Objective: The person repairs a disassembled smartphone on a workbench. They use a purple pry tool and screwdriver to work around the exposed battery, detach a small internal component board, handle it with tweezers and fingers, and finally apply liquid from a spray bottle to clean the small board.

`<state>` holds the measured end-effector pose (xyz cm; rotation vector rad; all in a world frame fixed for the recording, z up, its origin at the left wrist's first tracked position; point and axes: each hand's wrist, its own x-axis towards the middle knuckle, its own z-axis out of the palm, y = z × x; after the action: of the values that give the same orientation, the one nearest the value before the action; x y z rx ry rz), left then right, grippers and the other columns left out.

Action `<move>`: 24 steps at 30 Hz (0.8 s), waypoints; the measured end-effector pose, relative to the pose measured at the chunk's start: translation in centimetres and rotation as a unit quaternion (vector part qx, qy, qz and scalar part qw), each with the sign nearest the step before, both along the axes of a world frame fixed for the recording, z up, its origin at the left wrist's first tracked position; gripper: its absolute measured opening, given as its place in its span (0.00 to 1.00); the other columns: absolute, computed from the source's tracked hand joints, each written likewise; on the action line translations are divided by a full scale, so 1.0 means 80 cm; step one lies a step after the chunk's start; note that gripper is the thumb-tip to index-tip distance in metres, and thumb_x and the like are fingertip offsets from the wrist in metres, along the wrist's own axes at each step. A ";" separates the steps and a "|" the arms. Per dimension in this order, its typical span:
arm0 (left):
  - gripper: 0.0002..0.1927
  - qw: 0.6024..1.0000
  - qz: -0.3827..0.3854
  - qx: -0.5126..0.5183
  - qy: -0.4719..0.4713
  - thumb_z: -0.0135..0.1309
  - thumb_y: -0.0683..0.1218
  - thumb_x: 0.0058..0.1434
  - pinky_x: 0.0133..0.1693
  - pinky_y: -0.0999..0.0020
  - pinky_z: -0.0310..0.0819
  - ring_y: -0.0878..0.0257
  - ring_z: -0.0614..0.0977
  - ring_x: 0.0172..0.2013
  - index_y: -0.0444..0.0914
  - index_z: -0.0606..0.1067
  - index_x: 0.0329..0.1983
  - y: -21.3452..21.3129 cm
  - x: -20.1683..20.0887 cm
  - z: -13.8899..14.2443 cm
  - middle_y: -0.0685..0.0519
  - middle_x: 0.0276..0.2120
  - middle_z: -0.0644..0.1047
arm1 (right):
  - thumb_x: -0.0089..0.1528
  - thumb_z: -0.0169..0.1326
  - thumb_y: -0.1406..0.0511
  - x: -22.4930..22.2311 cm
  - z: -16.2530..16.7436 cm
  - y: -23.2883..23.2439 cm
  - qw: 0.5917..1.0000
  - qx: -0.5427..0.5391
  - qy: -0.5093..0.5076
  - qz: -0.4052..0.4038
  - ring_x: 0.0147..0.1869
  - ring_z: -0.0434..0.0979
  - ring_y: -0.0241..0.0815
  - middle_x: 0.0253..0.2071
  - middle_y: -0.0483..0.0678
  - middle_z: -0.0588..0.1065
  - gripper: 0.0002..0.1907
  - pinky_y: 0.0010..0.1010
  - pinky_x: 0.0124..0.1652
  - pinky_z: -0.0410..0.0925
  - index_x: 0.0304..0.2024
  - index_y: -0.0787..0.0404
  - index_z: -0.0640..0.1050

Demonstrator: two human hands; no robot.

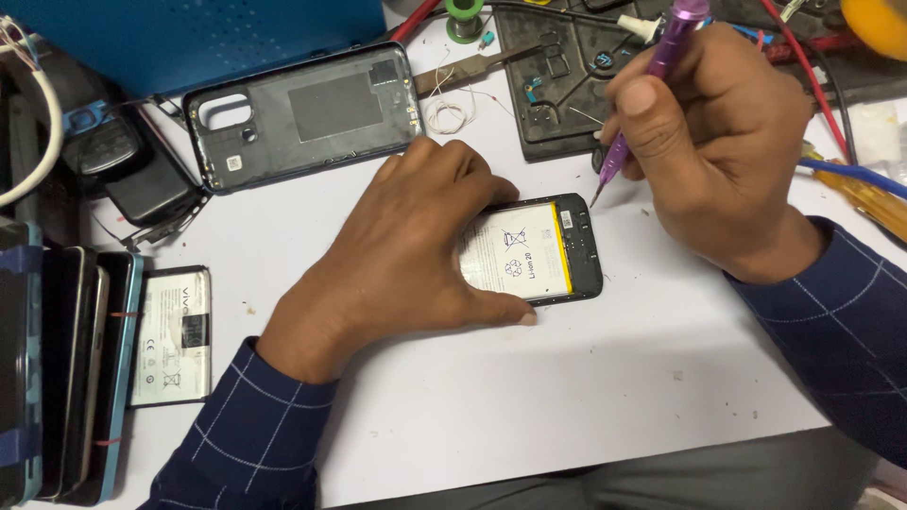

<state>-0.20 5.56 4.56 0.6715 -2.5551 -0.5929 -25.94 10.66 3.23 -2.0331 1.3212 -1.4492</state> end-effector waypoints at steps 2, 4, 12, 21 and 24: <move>0.39 1.000 -0.001 0.004 -0.010 0.76 0.61 0.34 0.48 0.57 0.67 0.52 0.72 0.44 0.36 0.79 0.46 0.000 0.001 0.004 0.50 0.39 0.73 | 0.79 0.51 0.60 0.001 -0.001 -0.001 0.999 0.016 -0.023 0.016 0.30 0.73 0.26 0.31 0.44 0.75 0.15 0.16 0.30 0.66 0.44 0.66 0.73; 0.38 0.999 0.000 0.018 -0.027 0.75 0.60 0.34 0.48 0.58 0.67 0.52 0.72 0.44 0.36 0.79 0.47 0.001 0.003 0.006 0.50 0.39 0.73 | 0.78 0.54 0.61 0.003 0.000 -0.002 0.999 0.031 0.017 0.008 0.29 0.72 0.27 0.29 0.43 0.74 0.14 0.18 0.30 0.65 0.44 0.66 0.75; 0.34 0.998 0.006 0.056 -0.036 0.74 0.58 0.36 0.43 0.60 0.69 0.53 0.73 0.42 0.37 0.80 0.44 -0.009 0.017 0.010 0.50 0.35 0.74 | 0.65 0.64 0.62 0.021 0.010 -0.006 0.965 0.015 0.262 0.014 0.31 0.77 0.42 0.34 0.49 0.75 0.12 0.32 0.30 0.67 0.46 0.63 0.81; 0.19 0.993 0.057 0.100 0.027 0.65 0.49 0.46 0.38 0.63 0.72 0.58 0.76 0.38 0.36 0.75 0.37 -0.012 0.016 0.011 0.51 0.32 0.75 | 0.62 0.65 0.61 0.028 0.009 -0.009 0.953 -0.015 0.302 0.022 0.30 0.78 0.47 0.33 0.49 0.75 0.13 0.36 0.28 0.68 0.44 0.61 0.82; 0.18 0.996 0.042 0.078 0.022 0.66 0.48 0.47 0.40 0.62 0.72 0.57 0.76 0.39 0.37 0.77 0.39 -0.012 0.015 0.012 0.52 0.32 0.76 | 0.67 0.62 0.63 0.020 0.012 -0.006 0.971 -0.021 0.236 0.018 0.34 0.79 0.40 0.37 0.48 0.76 0.10 0.30 0.30 0.70 0.47 0.61 0.80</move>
<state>1.01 4.60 5.51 0.8043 -2.4441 -0.7771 -24.32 10.20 4.15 -2.5199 1.4174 -1.0146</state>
